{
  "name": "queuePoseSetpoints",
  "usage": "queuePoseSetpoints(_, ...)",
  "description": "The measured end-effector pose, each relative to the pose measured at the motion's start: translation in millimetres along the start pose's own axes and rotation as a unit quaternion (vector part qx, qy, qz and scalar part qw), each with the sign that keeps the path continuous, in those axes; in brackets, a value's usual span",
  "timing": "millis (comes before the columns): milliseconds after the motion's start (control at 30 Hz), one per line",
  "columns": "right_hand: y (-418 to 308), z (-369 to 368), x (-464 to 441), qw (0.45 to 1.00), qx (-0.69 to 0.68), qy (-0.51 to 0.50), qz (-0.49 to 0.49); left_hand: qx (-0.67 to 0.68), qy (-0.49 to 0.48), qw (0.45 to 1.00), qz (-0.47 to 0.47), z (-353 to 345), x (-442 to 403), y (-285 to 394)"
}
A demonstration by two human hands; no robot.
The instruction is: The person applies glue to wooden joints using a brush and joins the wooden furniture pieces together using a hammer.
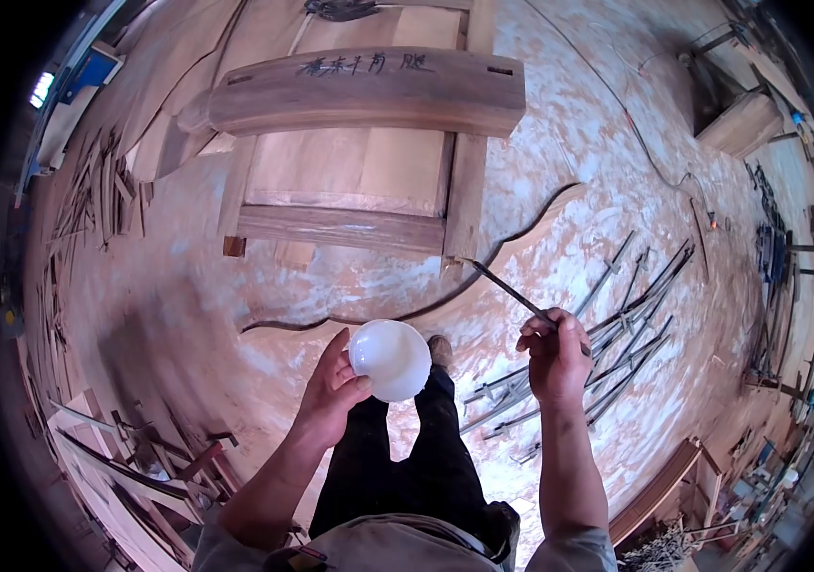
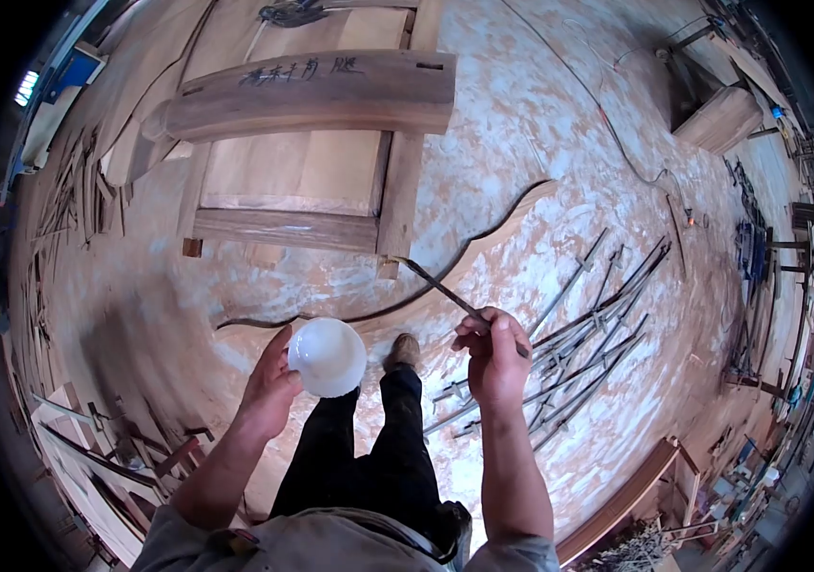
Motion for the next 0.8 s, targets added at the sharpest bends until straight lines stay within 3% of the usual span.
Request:
queuePoseSetpoints(300, -9.5, -19.5, 26.6, 0.993, 0.079, -0.048, 0.079, -0.062, 0.011, 0.998, 0.024, 22.0, 12.5, 1.9)
queuePoseSetpoints(433, -0.4, -29.3, 27.6, 0.975, 0.193, -0.078, 0.076, -0.086, 0.013, 0.996, 0.026, 33.9, 15.0, -1.1)
queuePoseSetpoints(533, -6.5, -23.7, 38.8, 0.971, 0.199, -0.077, 0.105, -0.086, 0.005, 0.996, 0.021, 39.5, 17.1, 0.8)
queuePoseSetpoints(800, -5.6, -9.1, 17.2, 0.993, 0.085, 0.037, 0.075, -0.100, 0.009, 0.995, 0.022, 48.0, 19.4, 0.9)
Point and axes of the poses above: each hand's wrist, its own x-axis away from the middle knuckle, its own z-axis out of the back of the hand, y = z × x, the point moved 8 cm from there along -x, towards the middle knuckle, and after that the axes turned 11 degrees about z, right-handed, at the moved point
